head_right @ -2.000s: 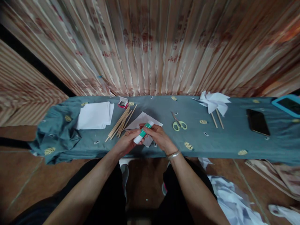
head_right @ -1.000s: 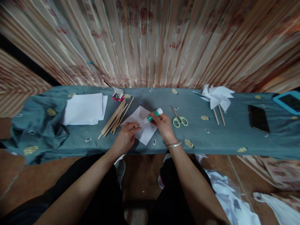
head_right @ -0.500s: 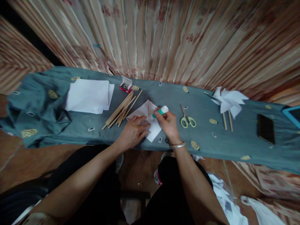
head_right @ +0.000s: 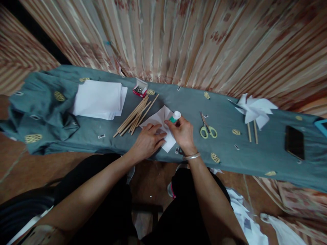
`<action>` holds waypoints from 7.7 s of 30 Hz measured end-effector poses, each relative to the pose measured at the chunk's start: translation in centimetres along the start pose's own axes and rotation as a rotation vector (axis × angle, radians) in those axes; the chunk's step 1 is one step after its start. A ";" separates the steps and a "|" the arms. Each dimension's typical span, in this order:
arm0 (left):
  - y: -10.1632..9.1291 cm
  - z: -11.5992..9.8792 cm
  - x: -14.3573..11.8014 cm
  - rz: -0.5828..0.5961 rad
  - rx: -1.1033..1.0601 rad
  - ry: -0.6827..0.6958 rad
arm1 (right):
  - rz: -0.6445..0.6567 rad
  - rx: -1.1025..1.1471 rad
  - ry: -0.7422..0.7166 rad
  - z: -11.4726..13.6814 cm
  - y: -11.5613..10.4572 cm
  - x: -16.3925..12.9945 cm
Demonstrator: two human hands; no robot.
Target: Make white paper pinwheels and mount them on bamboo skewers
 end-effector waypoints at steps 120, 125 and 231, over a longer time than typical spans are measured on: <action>-0.1 -0.2 0.2 0.040 0.033 -0.007 | 0.297 0.058 -0.168 0.5 1.2 0.7; -0.1 -0.3 0.3 -0.002 0.028 0.012 | 0.279 0.063 -0.161 0.5 1.4 0.7; -5.9 13.5 -8.3 -0.518 -0.042 -0.549 | 0.199 0.230 -0.063 -1.5 -1.4 -3.8</action>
Point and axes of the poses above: each hand's wrist, its own x-axis towards the middle knuckle, its own y-axis out of the palm, z = x × y, the point moved 8 cm from there along x, towards the middle knuckle, and after that the axes turned 13 degrees about y, right-handed, at the moved point
